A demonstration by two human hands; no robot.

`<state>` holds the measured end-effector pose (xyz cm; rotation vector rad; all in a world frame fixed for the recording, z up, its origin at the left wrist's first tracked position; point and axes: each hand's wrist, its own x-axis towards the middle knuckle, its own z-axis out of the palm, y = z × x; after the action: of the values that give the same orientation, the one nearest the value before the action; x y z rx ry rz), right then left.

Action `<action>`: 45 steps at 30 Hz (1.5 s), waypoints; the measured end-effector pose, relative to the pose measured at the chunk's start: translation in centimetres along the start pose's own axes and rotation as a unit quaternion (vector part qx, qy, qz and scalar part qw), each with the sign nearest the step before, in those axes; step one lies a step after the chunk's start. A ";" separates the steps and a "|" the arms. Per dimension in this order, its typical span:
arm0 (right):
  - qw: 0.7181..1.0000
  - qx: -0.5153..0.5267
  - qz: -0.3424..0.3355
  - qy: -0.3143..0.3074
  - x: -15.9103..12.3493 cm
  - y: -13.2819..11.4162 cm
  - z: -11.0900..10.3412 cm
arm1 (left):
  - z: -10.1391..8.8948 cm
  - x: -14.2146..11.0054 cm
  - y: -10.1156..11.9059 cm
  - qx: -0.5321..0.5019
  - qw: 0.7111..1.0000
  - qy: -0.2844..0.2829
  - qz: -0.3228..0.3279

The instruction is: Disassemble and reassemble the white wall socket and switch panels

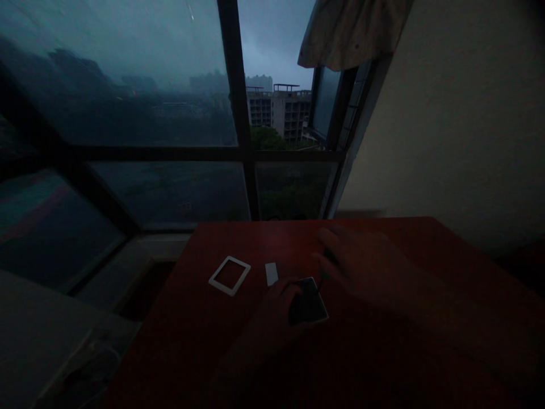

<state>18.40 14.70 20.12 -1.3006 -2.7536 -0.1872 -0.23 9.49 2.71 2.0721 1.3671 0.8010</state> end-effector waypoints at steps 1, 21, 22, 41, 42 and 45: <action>1.000 0.016 -0.012 0.003 -0.1 -0.1 0.0 | 0.0 0.0 0.0 0.000 1.000 0.000 0.001; 0.999 -0.003 -0.007 -0.048 0.4 0.2 -0.9 | -0.7 0.2 0.4 -0.020 0.999 -0.023 -0.013; 0.999 0.006 -0.007 -0.041 0.4 0.2 -0.9 | -0.7 0.2 0.4 -0.020 0.999 -0.024 -0.010; 0.998 0.037 -0.042 -0.035 0.5 0.3 -0.9 | -0.7 0.3 0.5 -0.013 1.000 -0.017 -0.007; 0.999 0.014 -0.021 -0.031 0.6 0.3 -0.8 | -0.7 0.3 0.5 -0.015 1.000 -0.019 -0.006; 0.999 -0.026 0.016 -0.041 0.7 0.1 -0.7 | -0.5 0.3 0.2 -0.016 1.000 -0.013 0.001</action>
<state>18.06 15.26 20.88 -1.3962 -2.8118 -0.2097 -0.36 9.77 3.29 2.0529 1.3286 0.7885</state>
